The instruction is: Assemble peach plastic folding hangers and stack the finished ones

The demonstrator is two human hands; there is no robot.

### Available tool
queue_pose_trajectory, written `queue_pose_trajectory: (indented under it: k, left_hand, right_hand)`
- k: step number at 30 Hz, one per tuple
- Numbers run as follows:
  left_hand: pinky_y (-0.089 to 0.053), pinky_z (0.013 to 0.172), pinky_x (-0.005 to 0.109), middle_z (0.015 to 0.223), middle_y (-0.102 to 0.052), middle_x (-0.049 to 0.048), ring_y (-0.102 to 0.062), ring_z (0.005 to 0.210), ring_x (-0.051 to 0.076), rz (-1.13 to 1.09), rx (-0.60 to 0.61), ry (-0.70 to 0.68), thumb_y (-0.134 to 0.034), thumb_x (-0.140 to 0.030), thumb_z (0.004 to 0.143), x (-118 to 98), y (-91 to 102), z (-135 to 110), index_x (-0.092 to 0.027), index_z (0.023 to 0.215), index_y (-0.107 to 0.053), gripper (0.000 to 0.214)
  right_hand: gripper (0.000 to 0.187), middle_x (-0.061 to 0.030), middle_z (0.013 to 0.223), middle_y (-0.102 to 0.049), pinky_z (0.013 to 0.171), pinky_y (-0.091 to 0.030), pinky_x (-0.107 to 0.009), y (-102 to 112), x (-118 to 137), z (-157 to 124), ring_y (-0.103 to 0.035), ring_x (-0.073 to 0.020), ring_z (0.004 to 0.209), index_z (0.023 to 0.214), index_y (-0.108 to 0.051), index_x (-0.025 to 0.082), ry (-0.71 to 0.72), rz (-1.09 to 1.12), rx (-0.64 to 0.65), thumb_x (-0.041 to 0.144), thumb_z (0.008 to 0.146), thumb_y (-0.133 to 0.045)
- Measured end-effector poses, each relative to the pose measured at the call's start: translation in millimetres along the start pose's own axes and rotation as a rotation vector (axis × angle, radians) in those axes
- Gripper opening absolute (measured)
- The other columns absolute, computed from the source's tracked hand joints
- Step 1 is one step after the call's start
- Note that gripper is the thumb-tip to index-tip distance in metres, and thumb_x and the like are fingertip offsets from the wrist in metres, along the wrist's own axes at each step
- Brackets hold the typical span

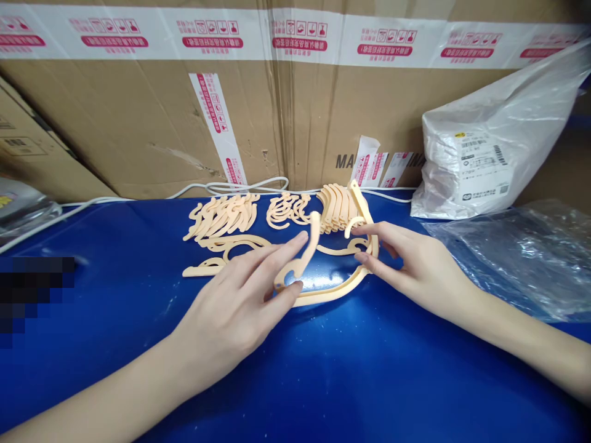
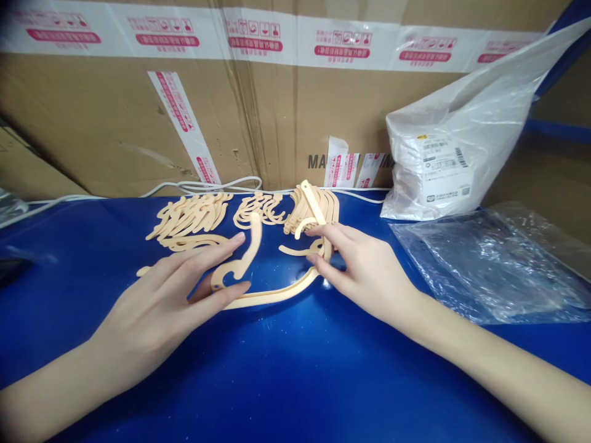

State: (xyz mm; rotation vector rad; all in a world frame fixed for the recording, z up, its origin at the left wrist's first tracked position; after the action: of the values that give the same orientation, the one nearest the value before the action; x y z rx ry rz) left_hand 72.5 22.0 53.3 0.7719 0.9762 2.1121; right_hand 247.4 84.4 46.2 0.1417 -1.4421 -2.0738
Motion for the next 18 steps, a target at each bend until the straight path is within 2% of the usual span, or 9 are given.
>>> queue_pose_trajectory:
  k: [3, 6, 9, 11, 15, 18]
  left_hand:
    - [-0.05, 0.081, 0.036, 0.139, -0.047, 0.0162, -0.057, 0.102, 0.023, -0.051, 0.015, 0.043, -0.041, -0.012, 0.095, 5, -1.0, -1, -0.015, 0.101, -0.061, 0.021]
    - [-0.049, 0.078, 0.034, 0.112, -0.063, 0.0112, -0.058, 0.093, 0.021, -0.101, 0.058, -0.001, -0.036, -0.007, 0.095, 3, -7.4, 2, -0.015, 0.093, -0.062, 0.028]
    - [-0.049, 0.076, 0.033, 0.093, -0.064, 0.0089, -0.057, 0.087, 0.021, -0.166, 0.134, -0.039, -0.031, -0.002, 0.091, -1, -16.4, 5, -0.013, 0.086, -0.062, 0.033]
    - [-0.049, 0.078, 0.037, 0.094, -0.063, 0.0099, -0.057, 0.09, 0.023, -0.213, 0.171, -0.028, -0.032, -0.006, 0.09, 0, -20.4, 6, -0.013, 0.087, -0.061, 0.03]
    - [-0.05, 0.082, 0.042, 0.097, -0.064, 0.0109, -0.059, 0.093, 0.027, -0.178, 0.218, 0.007, -0.046, -0.029, 0.091, 2, -26.4, 7, -0.013, 0.089, -0.06, 0.021]
    - [-0.05, 0.085, 0.042, 0.105, -0.066, 0.0117, -0.062, 0.094, 0.026, -0.061, 0.197, -0.044, -0.05, -0.029, 0.093, -1, -27.0, 8, -0.013, 0.09, -0.06, 0.019]
  right_hand:
    - [0.029, -0.0004, 0.089, -0.068, 0.056, -0.043, -0.025, -1, 0, -2, -0.06, -0.0142, 0.066, 0.115, -0.057, 0.025, -0.022, -0.004, 0.01, 0.042, 0.091, -0.053]
    - [0.027, 0.0009, 0.085, -0.067, 0.055, -0.042, -0.024, -1, -1, -3, -0.058, -0.0132, 0.063, 0.113, -0.057, 0.026, -0.033, -0.002, 0.014, 0.04, 0.09, -0.055]
    - [0.026, 0.0011, 0.084, -0.066, 0.054, -0.041, -0.024, -4, -2, -3, -0.058, -0.0131, 0.063, 0.112, -0.057, 0.026, -0.042, 0.021, 0.033, 0.039, 0.089, -0.056]
    - [0.026, 0.0009, 0.085, -0.066, 0.054, -0.042, -0.024, -6, -2, -3, -0.059, -0.0131, 0.064, 0.111, -0.057, 0.025, -0.044, 0.039, 0.048, 0.039, 0.089, -0.056]
    - [0.025, 0.0002, 0.087, -0.066, 0.055, -0.043, -0.024, -10, 0, -4, -0.059, -0.013, 0.064, 0.112, -0.055, 0.024, -0.03, 0.057, 0.069, 0.038, 0.091, -0.054]
    - [0.024, -0.0001, 0.083, -0.064, 0.055, -0.042, -0.025, -11, 0, -4, -0.059, -0.0132, 0.064, 0.112, -0.055, 0.023, -0.024, 0.087, 0.074, 0.038, 0.095, -0.048]
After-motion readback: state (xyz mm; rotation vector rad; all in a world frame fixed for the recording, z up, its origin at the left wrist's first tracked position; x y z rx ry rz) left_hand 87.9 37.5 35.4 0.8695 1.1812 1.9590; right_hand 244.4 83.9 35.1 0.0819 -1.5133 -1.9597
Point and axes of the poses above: each hand's wrist, its own z-axis towards the middle knuckle, its own y-axis out of the back of the hand, x = y × z, the point moved 9 cm from there along z, towards the middle knuckle
